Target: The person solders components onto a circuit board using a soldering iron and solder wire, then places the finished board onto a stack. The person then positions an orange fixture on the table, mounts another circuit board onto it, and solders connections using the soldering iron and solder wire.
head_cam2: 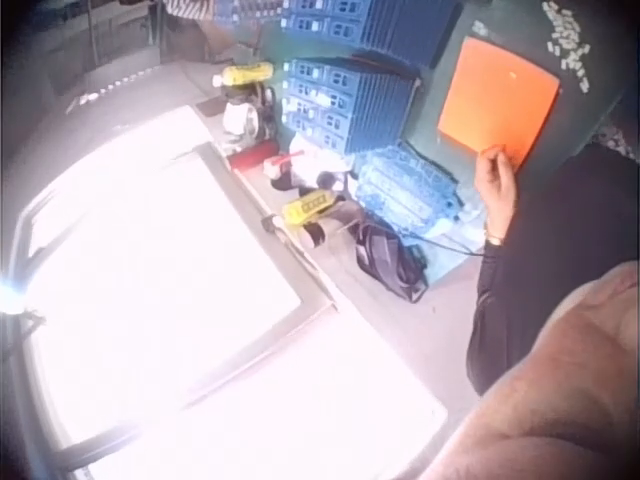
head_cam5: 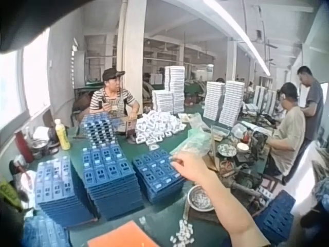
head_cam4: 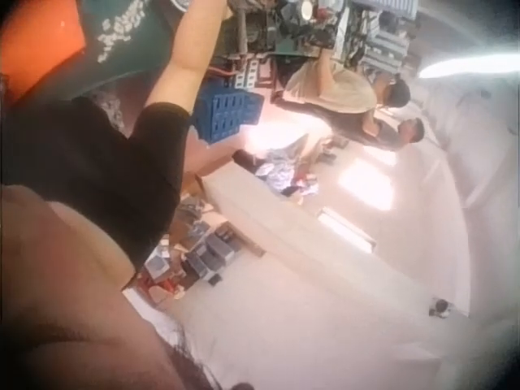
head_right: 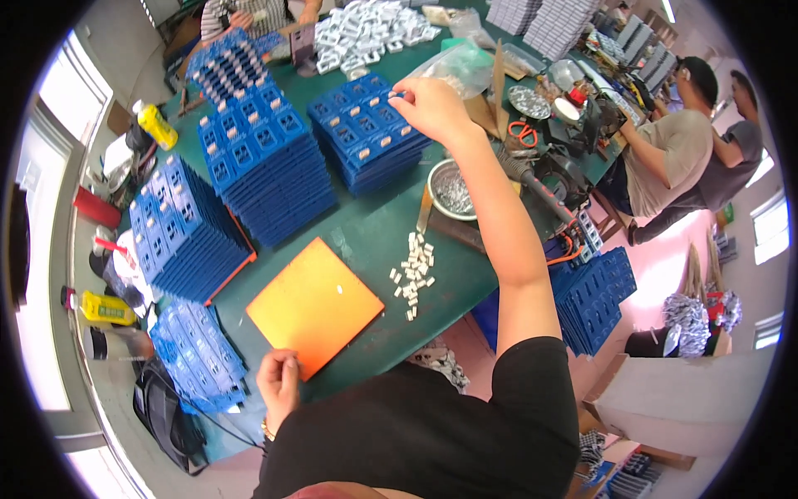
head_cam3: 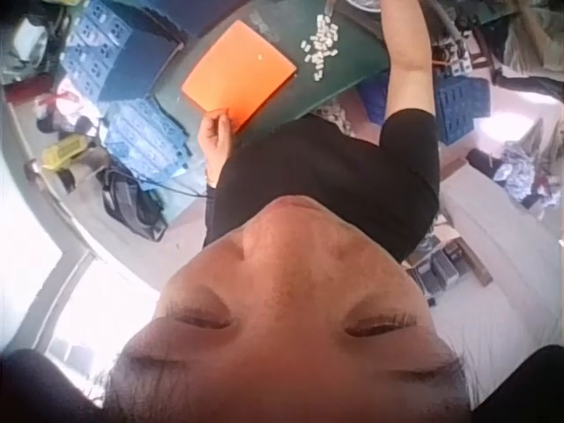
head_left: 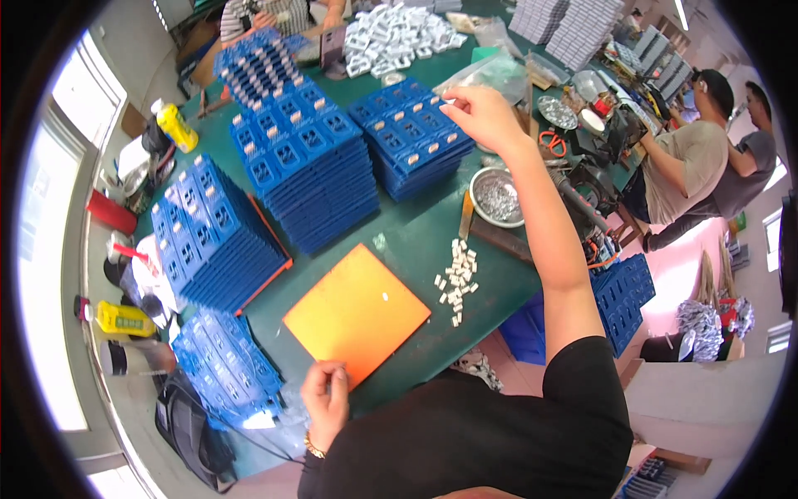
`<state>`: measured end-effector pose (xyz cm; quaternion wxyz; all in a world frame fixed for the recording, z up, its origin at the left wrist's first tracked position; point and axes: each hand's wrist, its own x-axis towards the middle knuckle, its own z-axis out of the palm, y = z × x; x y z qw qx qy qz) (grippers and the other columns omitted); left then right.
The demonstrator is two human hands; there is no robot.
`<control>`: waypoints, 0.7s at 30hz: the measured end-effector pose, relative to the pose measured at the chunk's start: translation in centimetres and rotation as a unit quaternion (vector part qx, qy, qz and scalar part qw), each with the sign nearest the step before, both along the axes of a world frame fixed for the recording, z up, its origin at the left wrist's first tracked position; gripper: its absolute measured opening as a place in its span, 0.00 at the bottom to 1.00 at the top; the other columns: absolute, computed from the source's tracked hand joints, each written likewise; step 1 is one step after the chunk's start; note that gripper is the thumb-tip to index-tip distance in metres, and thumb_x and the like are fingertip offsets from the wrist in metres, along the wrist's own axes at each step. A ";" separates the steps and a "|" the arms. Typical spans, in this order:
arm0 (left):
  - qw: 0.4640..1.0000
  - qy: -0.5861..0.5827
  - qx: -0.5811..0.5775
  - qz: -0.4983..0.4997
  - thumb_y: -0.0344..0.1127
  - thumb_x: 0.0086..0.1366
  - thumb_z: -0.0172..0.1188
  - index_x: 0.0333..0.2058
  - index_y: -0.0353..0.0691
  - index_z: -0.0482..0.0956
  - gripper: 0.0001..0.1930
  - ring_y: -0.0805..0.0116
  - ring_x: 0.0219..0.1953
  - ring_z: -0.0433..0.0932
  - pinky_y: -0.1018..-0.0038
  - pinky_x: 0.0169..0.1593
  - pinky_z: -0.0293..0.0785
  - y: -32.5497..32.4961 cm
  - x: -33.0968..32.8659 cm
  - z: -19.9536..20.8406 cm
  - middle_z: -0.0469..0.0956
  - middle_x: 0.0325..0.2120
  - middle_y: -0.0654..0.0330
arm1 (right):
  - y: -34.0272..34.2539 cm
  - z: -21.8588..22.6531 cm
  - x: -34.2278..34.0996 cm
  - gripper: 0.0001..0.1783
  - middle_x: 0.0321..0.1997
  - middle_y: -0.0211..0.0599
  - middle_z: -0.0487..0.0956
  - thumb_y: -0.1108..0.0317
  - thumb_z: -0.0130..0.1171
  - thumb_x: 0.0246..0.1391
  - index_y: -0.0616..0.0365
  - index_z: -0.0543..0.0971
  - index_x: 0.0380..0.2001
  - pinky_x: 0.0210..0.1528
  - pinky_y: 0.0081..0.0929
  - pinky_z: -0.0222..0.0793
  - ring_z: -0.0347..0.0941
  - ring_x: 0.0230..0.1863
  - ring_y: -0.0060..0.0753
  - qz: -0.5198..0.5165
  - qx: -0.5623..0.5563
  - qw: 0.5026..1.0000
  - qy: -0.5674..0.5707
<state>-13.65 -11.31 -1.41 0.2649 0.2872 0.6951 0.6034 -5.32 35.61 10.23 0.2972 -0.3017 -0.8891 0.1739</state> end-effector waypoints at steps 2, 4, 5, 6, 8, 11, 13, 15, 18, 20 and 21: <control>0.959 0.278 -0.059 -0.005 0.20 0.59 0.54 0.31 0.33 0.75 0.03 0.60 0.28 0.75 0.70 0.34 0.71 -0.6 -2.3 1.1 0.74 0.25 0.53 | -5.8 -1.3 0.5 0.13 0.29 0.39 0.81 0.66 0.64 0.52 0.56 0.82 0.41 0.36 0.31 0.74 0.78 0.30 0.37 0.068 0.066 0.995 0.014; 0.956 0.278 -0.098 -0.003 0.18 0.58 0.55 0.33 0.33 0.75 0.05 0.60 0.27 0.75 0.71 0.34 0.72 -1.6 -4.6 0.9 0.74 0.26 0.54 | -10.4 -4.3 0.9 0.18 0.27 0.37 0.78 0.67 0.65 0.50 0.53 0.80 0.46 0.32 0.34 0.73 0.76 0.29 0.38 0.237 0.141 0.961 0.003; 0.950 0.292 -0.107 -0.010 0.18 0.57 0.55 0.34 0.33 0.75 0.07 0.60 0.27 0.75 0.72 0.33 0.71 -2.0 -5.5 1.1 0.74 0.26 0.54 | -12.3 -5.8 0.9 0.20 0.28 0.36 0.78 0.67 0.64 0.50 0.50 0.78 0.49 0.32 0.35 0.73 0.76 0.30 0.40 0.298 0.129 0.944 -0.060; 0.942 0.314 -0.119 -0.023 0.17 0.57 0.55 0.37 0.33 0.75 0.09 0.61 0.28 0.75 0.72 0.33 0.72 -2.6 -6.5 0.5 0.74 0.28 0.54 | -14.0 -7.1 1.1 0.22 0.29 0.35 0.77 0.67 0.63 0.50 0.47 0.77 0.51 0.32 0.37 0.73 0.76 0.31 0.43 0.356 0.121 0.919 -0.123; 0.936 0.303 -0.168 -0.066 0.15 0.54 0.55 0.45 0.36 0.76 0.19 0.55 0.35 0.76 0.69 0.38 0.74 -3.1 -7.9 0.6 0.73 0.36 0.51 | -16.3 -10.2 0.9 0.37 0.34 0.36 0.75 0.76 0.60 0.43 0.39 0.69 0.60 0.32 0.38 0.73 0.76 0.33 0.42 0.384 0.124 0.889 -0.215; 0.914 0.349 -0.168 -0.125 0.16 0.51 0.59 0.51 0.41 0.76 0.26 0.52 0.40 0.75 0.66 0.42 0.74 -3.9 -8.9 0.4 0.72 0.39 0.51 | -19.4 -12.4 -0.4 0.40 0.43 0.34 0.72 0.81 0.55 0.44 0.27 0.70 0.59 0.36 0.35 0.73 0.76 0.35 0.41 0.422 0.101 0.870 -0.236; 0.901 0.365 -0.182 -0.146 0.19 0.48 0.64 0.51 0.44 0.79 0.28 0.53 0.41 0.74 0.67 0.43 0.74 -4.9 -9.2 -0.3 0.71 0.39 0.52 | -20.8 -12.2 -1.1 0.38 0.44 0.33 0.73 0.80 0.55 0.45 0.27 0.71 0.57 0.37 0.34 0.73 0.76 0.36 0.39 0.443 0.115 0.860 -0.225; 0.891 0.393 -0.173 -0.146 0.20 0.48 0.64 0.50 0.44 0.80 0.27 0.55 0.40 0.74 0.67 0.44 0.73 -5.9 -9.8 -0.6 0.71 0.39 0.52 | -21.6 -11.8 -1.1 0.31 0.47 0.30 0.74 0.76 0.56 0.46 0.26 0.77 0.51 0.38 0.31 0.74 0.76 0.37 0.36 0.453 0.122 0.860 -0.199; 0.870 0.448 -0.154 -0.140 0.22 0.48 0.66 0.47 0.46 0.82 0.24 0.58 0.41 0.72 0.67 0.47 0.70 -8.4 -11.0 0.1 0.71 0.39 0.54 | -22.9 -10.7 -0.2 0.29 0.47 0.31 0.76 0.77 0.60 0.45 0.29 0.80 0.48 0.36 0.27 0.74 0.77 0.38 0.34 0.448 0.089 0.879 -0.137; 0.890 0.452 -0.007 -0.069 0.23 0.49 0.64 0.46 0.47 0.82 0.22 0.55 0.43 0.70 0.66 0.48 0.67 -9.4 -11.4 2.3 0.71 0.40 0.55 | -23.9 -11.1 1.0 0.25 0.45 0.35 0.78 0.78 0.62 0.45 0.35 0.83 0.45 0.33 0.22 0.73 0.78 0.36 0.32 0.430 -0.032 0.902 -0.018; 0.919 0.391 0.027 -0.042 0.24 0.57 0.60 0.45 0.44 0.82 0.16 0.54 0.46 0.68 0.66 0.49 0.66 -9.9 -11.2 3.4 0.71 0.43 0.55 | -25.4 -10.3 0.5 0.22 0.44 0.38 0.79 0.79 0.63 0.45 0.46 0.83 0.45 0.32 0.20 0.72 0.78 0.33 0.29 0.456 -0.078 0.883 0.082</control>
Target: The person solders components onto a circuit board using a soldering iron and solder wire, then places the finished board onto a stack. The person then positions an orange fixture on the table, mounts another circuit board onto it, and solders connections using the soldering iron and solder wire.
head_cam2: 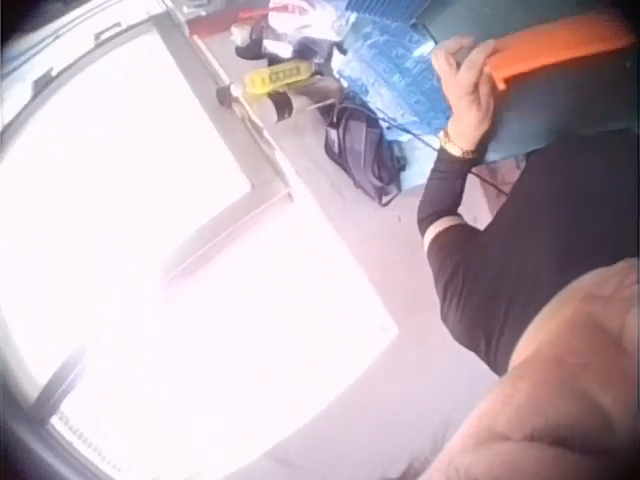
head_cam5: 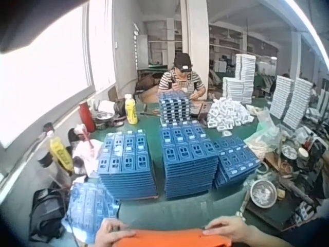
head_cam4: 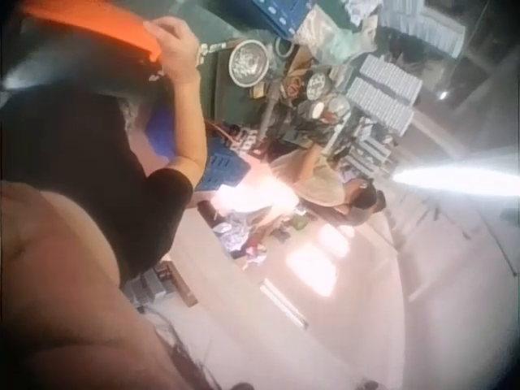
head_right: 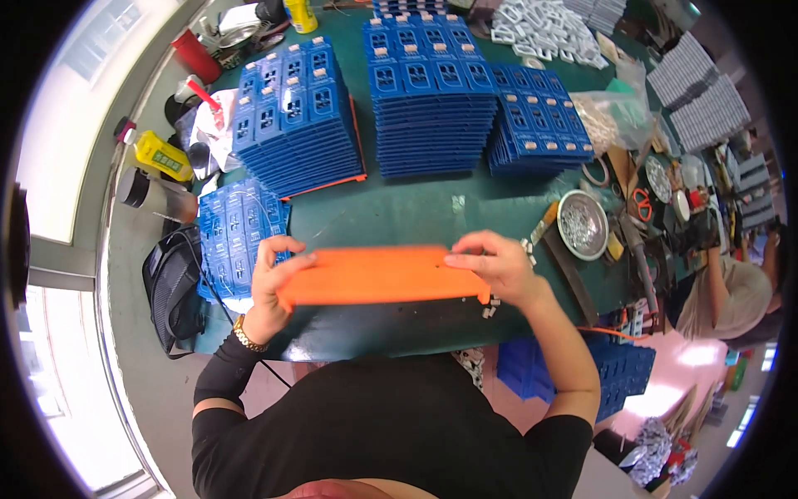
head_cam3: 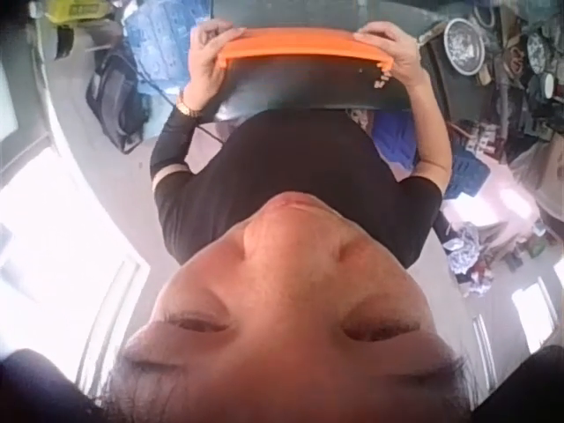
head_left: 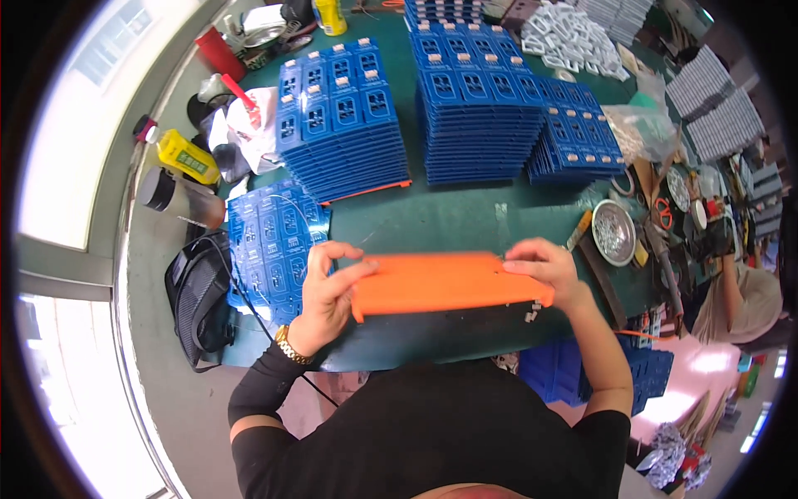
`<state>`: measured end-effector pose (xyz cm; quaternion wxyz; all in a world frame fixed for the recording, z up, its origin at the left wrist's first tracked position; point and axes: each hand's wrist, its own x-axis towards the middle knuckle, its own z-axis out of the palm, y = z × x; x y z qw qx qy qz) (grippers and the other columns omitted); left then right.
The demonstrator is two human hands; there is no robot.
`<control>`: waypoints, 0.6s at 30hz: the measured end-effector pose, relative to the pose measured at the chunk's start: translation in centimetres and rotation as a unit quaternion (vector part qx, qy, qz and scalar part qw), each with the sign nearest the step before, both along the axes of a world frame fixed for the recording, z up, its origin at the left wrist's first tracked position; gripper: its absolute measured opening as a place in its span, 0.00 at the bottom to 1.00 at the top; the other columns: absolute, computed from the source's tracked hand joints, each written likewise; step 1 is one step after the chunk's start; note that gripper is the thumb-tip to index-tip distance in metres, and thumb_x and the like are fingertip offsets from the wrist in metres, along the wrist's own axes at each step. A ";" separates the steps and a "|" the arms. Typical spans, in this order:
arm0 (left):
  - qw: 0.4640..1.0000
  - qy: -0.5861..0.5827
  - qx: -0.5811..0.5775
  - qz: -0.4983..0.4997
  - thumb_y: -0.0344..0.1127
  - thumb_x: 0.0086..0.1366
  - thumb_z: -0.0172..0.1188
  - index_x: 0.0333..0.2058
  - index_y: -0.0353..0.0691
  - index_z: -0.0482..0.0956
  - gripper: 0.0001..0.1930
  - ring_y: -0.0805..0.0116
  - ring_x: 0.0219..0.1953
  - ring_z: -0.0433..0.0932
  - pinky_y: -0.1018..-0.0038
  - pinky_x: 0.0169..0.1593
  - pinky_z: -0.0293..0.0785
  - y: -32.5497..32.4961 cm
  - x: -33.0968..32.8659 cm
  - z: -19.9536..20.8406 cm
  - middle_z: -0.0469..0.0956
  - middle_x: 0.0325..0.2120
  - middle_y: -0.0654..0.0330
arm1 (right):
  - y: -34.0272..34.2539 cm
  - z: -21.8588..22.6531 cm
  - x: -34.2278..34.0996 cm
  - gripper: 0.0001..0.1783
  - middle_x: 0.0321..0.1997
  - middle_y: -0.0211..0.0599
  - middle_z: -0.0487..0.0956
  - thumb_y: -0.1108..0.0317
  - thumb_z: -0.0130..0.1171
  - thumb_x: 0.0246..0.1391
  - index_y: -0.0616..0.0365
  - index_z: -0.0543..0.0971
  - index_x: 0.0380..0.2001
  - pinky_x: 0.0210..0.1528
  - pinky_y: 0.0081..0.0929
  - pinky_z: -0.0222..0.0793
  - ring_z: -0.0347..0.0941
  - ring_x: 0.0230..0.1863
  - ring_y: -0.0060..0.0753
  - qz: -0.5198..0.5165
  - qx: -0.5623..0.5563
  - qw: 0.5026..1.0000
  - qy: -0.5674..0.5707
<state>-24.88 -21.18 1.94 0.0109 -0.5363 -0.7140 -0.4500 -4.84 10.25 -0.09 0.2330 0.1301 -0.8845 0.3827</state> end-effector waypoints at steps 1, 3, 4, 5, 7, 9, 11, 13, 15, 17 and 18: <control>0.997 -0.057 0.058 0.001 0.26 0.65 0.52 0.45 0.40 0.80 0.12 0.58 0.44 0.70 0.68 0.50 0.67 0.2 0.0 1.4 0.72 0.42 0.54 | -1.5 1.1 0.1 0.16 0.44 0.40 0.79 0.80 0.62 0.47 0.57 0.83 0.42 0.32 0.20 0.73 0.79 0.31 0.29 0.007 -0.082 0.996 -0.022; 0.987 -0.116 0.081 0.080 0.30 0.71 0.47 0.46 0.35 0.77 0.12 0.60 0.40 0.74 0.69 0.47 0.70 1.8 -0.9 6.0 0.75 0.38 0.53 | -3.5 3.0 -0.4 0.27 0.43 0.43 0.80 0.81 0.61 0.50 0.60 0.74 0.56 0.32 0.21 0.73 0.78 0.31 0.28 -0.039 -0.139 0.989 -0.037; 0.990 -0.072 0.087 0.085 0.31 0.71 0.47 0.45 0.34 0.77 0.12 0.61 0.37 0.76 0.70 0.44 0.72 3.6 -2.4 8.4 0.76 0.36 0.52 | -5.0 4.8 -1.9 0.34 0.42 0.44 0.80 0.81 0.60 0.52 0.58 0.63 0.63 0.31 0.21 0.73 0.78 0.30 0.28 -0.073 -0.285 0.956 0.008; 0.991 -0.027 0.092 0.095 0.32 0.72 0.47 0.45 0.34 0.76 0.12 0.62 0.35 0.78 0.71 0.42 0.73 5.6 -4.3 10.7 0.78 0.34 0.52 | -5.9 6.3 -3.6 0.43 0.42 0.45 0.81 0.81 0.60 0.53 0.56 0.53 0.69 0.31 0.21 0.73 0.78 0.30 0.28 -0.100 -0.426 0.898 0.052; 0.988 0.090 0.095 0.083 0.38 0.71 0.50 0.44 0.37 0.77 0.12 0.52 0.38 0.81 0.68 0.41 0.75 10.7 -8.2 15.0 0.80 0.34 0.48 | -4.0 8.3 -6.1 0.53 0.42 0.47 0.80 0.84 0.59 0.52 0.54 0.35 0.71 0.30 0.22 0.74 0.77 0.30 0.28 -0.088 -0.457 0.875 0.137; 0.968 0.222 0.055 0.107 0.44 0.71 0.49 0.42 0.40 0.79 0.15 0.48 0.39 0.80 0.63 0.42 0.76 16.3 -12.9 17.7 0.81 0.35 0.49 | -2.3 9.6 -9.3 0.53 0.41 0.47 0.80 0.85 0.58 0.52 0.55 0.37 0.71 0.31 0.22 0.74 0.77 0.30 0.29 -0.090 -0.440 0.876 0.174; 0.973 0.196 0.013 0.120 0.47 0.70 0.47 0.40 0.41 0.81 0.18 0.50 0.40 0.80 0.59 0.43 0.76 22.6 -17.6 18.0 0.82 0.36 0.50 | -0.4 10.1 -12.1 0.52 0.39 0.48 0.80 0.86 0.60 0.50 0.58 0.40 0.70 0.33 0.25 0.76 0.78 0.31 0.31 -0.126 -0.405 0.883 0.199; 0.960 0.257 -0.034 0.107 0.48 0.69 0.47 0.40 0.42 0.82 0.18 0.51 0.40 0.80 0.59 0.43 0.77 27.1 -18.7 18.7 0.82 0.35 0.51 | 2.4 9.8 -14.2 0.51 0.40 0.47 0.80 0.82 0.65 0.49 0.64 0.44 0.68 0.38 0.25 0.77 0.79 0.33 0.32 -0.154 -0.402 0.884 0.185; 0.945 0.314 -0.042 0.082 0.49 0.69 0.48 0.38 0.41 0.82 0.20 0.46 0.39 0.79 0.56 0.44 0.75 30.5 -20.8 18.2 0.81 0.32 0.46 | 4.5 9.1 -15.9 0.48 0.41 0.46 0.80 0.78 0.68 0.48 0.66 0.49 0.66 0.41 0.26 0.76 0.78 0.37 0.33 -0.183 -0.373 0.888 0.194; 0.924 0.375 -0.069 0.017 0.50 0.69 0.49 0.32 0.36 0.83 0.22 0.46 0.36 0.79 0.55 0.42 0.75 32.3 -22.4 17.5 0.81 0.32 0.48 | 6.3 9.3 -17.0 0.46 0.43 0.45 0.79 0.75 0.71 0.46 0.68 0.55 0.63 0.45 0.28 0.75 0.78 0.40 0.34 -0.212 -0.344 0.891 0.207; 0.931 0.359 -0.055 0.041 0.51 0.68 0.50 0.32 0.36 0.83 0.23 0.46 0.35 0.79 0.56 0.42 0.75 33.2 -24.5 16.4 0.81 0.31 0.47 | 6.3 9.4 -17.7 0.45 0.46 0.45 0.79 0.69 0.74 0.43 0.68 0.60 0.60 0.48 0.30 0.73 0.77 0.45 0.36 -0.267 -0.257 0.905 0.209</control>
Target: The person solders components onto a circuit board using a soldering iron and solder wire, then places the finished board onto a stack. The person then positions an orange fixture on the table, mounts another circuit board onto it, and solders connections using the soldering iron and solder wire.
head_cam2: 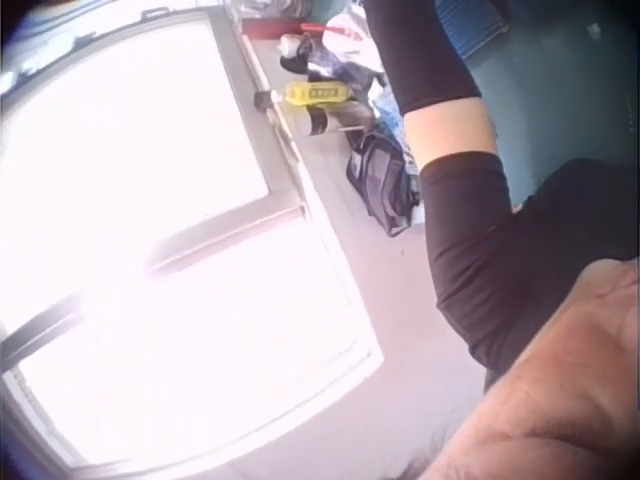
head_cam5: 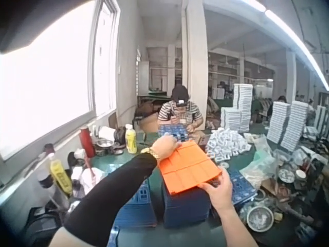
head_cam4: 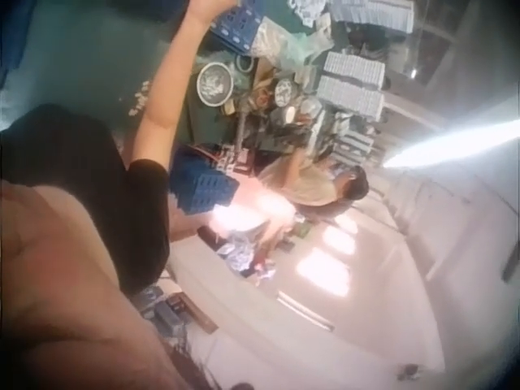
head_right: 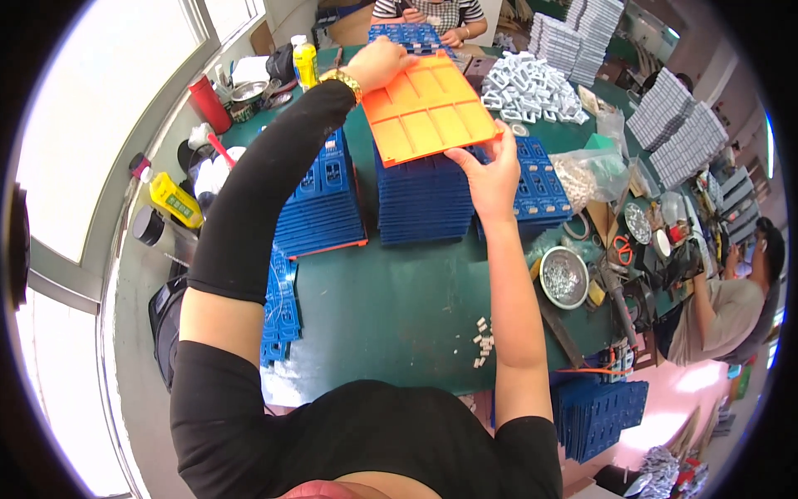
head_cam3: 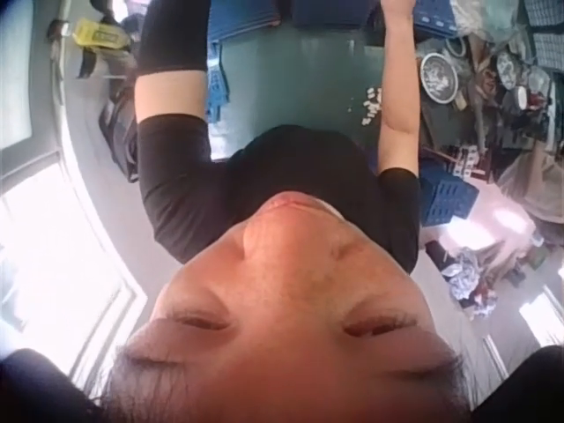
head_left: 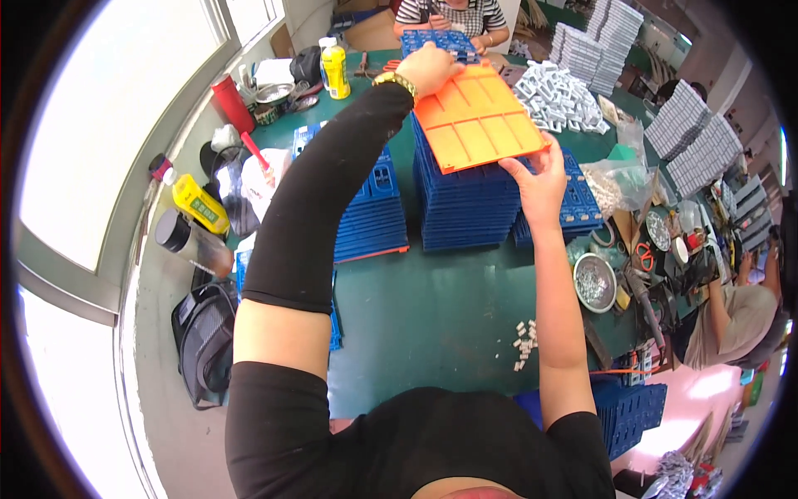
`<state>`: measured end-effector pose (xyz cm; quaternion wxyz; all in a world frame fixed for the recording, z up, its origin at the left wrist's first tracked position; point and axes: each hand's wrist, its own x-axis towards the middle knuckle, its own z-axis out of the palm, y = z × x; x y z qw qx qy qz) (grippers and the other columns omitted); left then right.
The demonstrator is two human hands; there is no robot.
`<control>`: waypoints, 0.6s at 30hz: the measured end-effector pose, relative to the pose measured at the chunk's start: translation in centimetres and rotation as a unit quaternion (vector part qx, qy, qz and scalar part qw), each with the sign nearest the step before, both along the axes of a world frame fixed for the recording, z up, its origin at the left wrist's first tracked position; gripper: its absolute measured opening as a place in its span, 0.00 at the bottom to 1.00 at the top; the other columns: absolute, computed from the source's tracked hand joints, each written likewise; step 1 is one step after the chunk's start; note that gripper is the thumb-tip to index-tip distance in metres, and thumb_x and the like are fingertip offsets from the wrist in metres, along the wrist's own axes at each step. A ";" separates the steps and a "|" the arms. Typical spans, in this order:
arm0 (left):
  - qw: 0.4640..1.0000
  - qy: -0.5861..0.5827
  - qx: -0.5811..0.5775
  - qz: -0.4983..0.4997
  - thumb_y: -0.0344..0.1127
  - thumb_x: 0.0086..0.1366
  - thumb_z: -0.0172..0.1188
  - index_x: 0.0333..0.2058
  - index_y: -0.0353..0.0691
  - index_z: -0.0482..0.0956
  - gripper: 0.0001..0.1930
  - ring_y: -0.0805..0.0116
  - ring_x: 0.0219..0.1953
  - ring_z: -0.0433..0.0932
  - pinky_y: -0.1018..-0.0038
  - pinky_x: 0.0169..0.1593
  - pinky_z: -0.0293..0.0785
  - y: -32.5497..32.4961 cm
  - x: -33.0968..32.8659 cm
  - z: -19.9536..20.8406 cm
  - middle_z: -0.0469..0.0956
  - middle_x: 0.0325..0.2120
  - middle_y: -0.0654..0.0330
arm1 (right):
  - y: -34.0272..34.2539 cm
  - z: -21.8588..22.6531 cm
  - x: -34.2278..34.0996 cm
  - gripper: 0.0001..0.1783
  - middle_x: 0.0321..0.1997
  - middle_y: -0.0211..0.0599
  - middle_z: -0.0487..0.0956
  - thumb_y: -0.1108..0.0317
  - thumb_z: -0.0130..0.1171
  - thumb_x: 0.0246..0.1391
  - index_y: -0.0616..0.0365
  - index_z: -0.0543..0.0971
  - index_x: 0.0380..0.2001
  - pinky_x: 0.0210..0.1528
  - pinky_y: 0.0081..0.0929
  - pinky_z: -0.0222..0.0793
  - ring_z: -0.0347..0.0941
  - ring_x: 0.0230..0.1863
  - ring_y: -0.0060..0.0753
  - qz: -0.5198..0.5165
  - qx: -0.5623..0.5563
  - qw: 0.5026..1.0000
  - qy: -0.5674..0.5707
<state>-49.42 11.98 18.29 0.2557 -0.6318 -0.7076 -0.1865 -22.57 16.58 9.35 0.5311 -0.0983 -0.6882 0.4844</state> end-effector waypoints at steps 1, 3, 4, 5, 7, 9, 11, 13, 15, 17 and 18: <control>1.000 -0.020 0.015 0.018 0.52 0.68 0.51 0.33 0.36 0.83 0.23 0.46 0.33 0.79 0.57 0.42 0.75 0.4 -2.0 -1.9 0.81 0.30 0.47 | -0.6 -0.3 -0.4 0.44 0.49 0.45 0.78 0.64 0.77 0.41 0.68 0.65 0.57 0.52 0.33 0.71 0.75 0.50 0.38 -0.064 0.063 0.995 -0.042; 0.998 -0.018 0.033 -0.042 0.52 0.67 0.53 0.31 0.36 0.84 0.23 0.47 0.31 0.78 0.58 0.42 0.75 2.8 -1.4 -2.5 0.80 0.27 0.46 | -0.5 -0.5 0.1 0.44 0.54 0.48 0.75 0.53 0.78 0.36 0.67 0.72 0.53 0.58 0.42 0.65 0.69 0.59 0.47 -0.153 0.051 0.984 -0.080; 0.997 -0.070 -0.028 -0.015 0.52 0.66 0.53 0.32 0.38 0.85 0.22 0.49 0.36 0.79 0.59 0.45 0.75 3.6 -1.0 -2.0 0.81 0.30 0.48 | -0.2 -0.7 0.0 0.45 0.55 0.50 0.74 0.49 0.77 0.35 0.65 0.72 0.53 0.60 0.45 0.62 0.65 0.62 0.51 -0.232 0.118 0.961 -0.093; 0.989 -0.121 -0.089 0.014 0.53 0.65 0.54 0.33 0.41 0.85 0.21 0.52 0.41 0.79 0.59 0.48 0.74 4.2 -0.6 -1.8 0.82 0.34 0.50 | 0.2 -1.1 0.0 0.46 0.56 0.51 0.73 0.45 0.76 0.35 0.64 0.72 0.53 0.63 0.47 0.58 0.62 0.64 0.55 -0.307 0.184 0.928 -0.107; 0.987 -0.122 -0.104 0.023 0.53 0.65 0.54 0.32 0.40 0.85 0.21 0.52 0.40 0.80 0.60 0.47 0.75 4.8 -0.3 -2.0 0.82 0.33 0.49 | 0.6 -1.3 -0.1 0.47 0.57 0.53 0.73 0.43 0.75 0.35 0.62 0.72 0.54 0.65 0.50 0.53 0.58 0.66 0.59 -0.284 0.146 0.942 -0.107; 0.983 -0.132 -0.124 0.033 0.53 0.65 0.54 0.32 0.40 0.86 0.21 0.52 0.39 0.80 0.60 0.46 0.75 4.9 -0.3 -2.3 0.82 0.32 0.49 | 0.6 -1.2 -0.1 0.47 0.58 0.55 0.72 0.42 0.76 0.33 0.60 0.73 0.54 0.65 0.51 0.53 0.57 0.67 0.60 -0.320 0.141 0.920 -0.177; 0.983 -0.129 -0.128 0.040 0.53 0.64 0.54 0.32 0.41 0.86 0.21 0.51 0.39 0.81 0.60 0.46 0.75 5.2 0.0 -2.7 0.82 0.32 0.50 | 1.0 -1.6 0.2 0.47 0.58 0.55 0.72 0.42 0.76 0.32 0.59 0.73 0.53 0.65 0.51 0.53 0.57 0.67 0.60 -0.299 0.108 0.932 -0.177; 0.980 -0.134 -0.135 0.052 0.52 0.64 0.54 0.32 0.41 0.85 0.20 0.51 0.38 0.81 0.59 0.46 0.75 5.3 0.1 -3.0 0.82 0.32 0.50 | 1.4 -1.8 0.2 0.47 0.58 0.56 0.72 0.43 0.77 0.31 0.58 0.74 0.53 0.65 0.50 0.53 0.57 0.67 0.60 -0.274 0.077 0.943 -0.175; 0.982 -0.124 -0.131 0.047 0.51 0.64 0.54 0.32 0.42 0.85 0.19 0.52 0.38 0.81 0.59 0.45 0.75 5.6 0.1 -3.2 0.82 0.32 0.50 | 1.7 -1.8 0.5 0.46 0.56 0.57 0.73 0.44 0.78 0.31 0.57 0.74 0.52 0.65 0.49 0.53 0.58 0.66 0.62 -0.248 0.064 0.954 -0.159; 0.984 -0.140 -0.096 0.061 0.51 0.63 0.54 0.32 0.42 0.85 0.19 0.52 0.39 0.81 0.59 0.45 0.76 5.7 0.0 -3.4 0.83 0.32 0.51 | 1.5 -1.8 0.3 0.44 0.53 0.54 0.76 0.46 0.78 0.32 0.59 0.74 0.51 0.66 0.49 0.53 0.61 0.64 0.63 -0.270 0.086 0.947 -0.153; 0.985 -0.123 -0.092 0.073 0.50 0.62 0.55 0.32 0.44 0.86 0.17 0.52 0.39 0.81 0.59 0.46 0.76 5.7 0.0 -3.5 0.83 0.33 0.52 | 1.9 -2.0 0.2 0.42 0.53 0.50 0.75 0.48 0.77 0.35 0.61 0.73 0.51 0.67 0.51 0.51 0.60 0.64 0.62 -0.255 0.117 0.948 -0.149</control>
